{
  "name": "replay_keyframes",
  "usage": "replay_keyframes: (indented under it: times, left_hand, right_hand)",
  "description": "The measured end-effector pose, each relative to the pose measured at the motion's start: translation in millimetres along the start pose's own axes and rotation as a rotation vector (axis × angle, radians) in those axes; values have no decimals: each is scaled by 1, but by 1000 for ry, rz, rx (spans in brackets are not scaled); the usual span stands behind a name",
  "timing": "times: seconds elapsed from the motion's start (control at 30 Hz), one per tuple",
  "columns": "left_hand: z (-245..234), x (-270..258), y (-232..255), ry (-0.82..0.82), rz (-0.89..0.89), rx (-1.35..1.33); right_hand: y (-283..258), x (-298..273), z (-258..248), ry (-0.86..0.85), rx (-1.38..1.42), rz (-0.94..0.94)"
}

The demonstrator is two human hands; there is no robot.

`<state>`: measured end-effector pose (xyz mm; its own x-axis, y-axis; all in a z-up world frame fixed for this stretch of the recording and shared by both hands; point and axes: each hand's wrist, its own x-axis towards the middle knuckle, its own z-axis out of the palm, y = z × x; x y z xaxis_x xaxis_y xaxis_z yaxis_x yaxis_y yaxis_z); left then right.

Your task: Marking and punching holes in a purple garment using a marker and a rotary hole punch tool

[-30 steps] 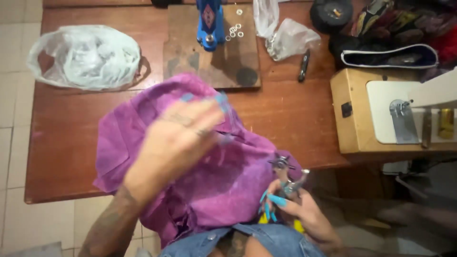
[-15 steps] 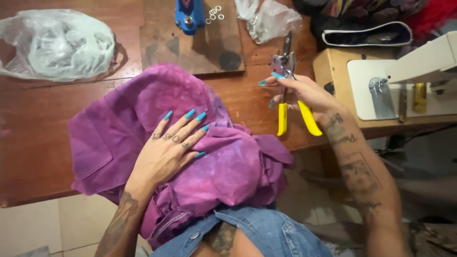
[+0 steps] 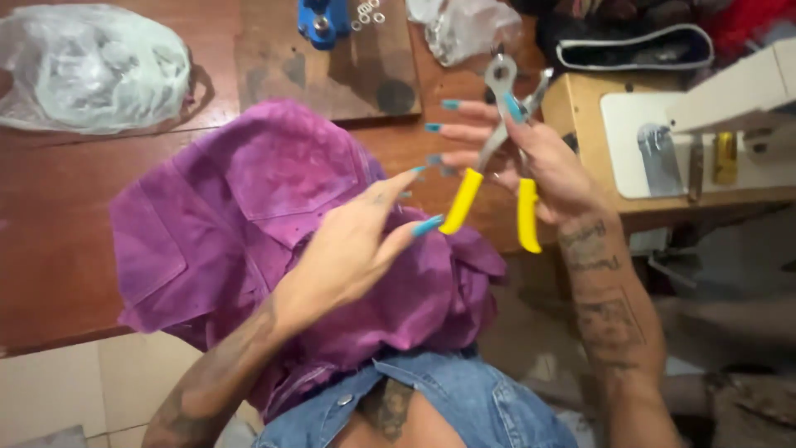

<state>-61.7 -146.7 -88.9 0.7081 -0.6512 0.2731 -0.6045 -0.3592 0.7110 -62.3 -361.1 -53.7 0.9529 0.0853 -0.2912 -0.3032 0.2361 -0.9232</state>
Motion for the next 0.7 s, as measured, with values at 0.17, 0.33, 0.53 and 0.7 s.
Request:
replay_keyframes:
  times: [0.17, 0.33, 0.53, 0.7]
  left_hand:
    - [48, 19, 0, -106, -205, -196]
    - [26, 5, 16, -27, -76, -503]
    - [38, -17, 0, -127, 121, -415]
    - [37, -29, 0, -54, 209, -297]
  right_hand:
    - [9, 2, 12, -174, 168, -140]
    - [24, -32, 35, -397, 150, -323]
    - [23, -64, 57, -261, -210, -310]
    - [34, -78, 71, -403, -230, -349]
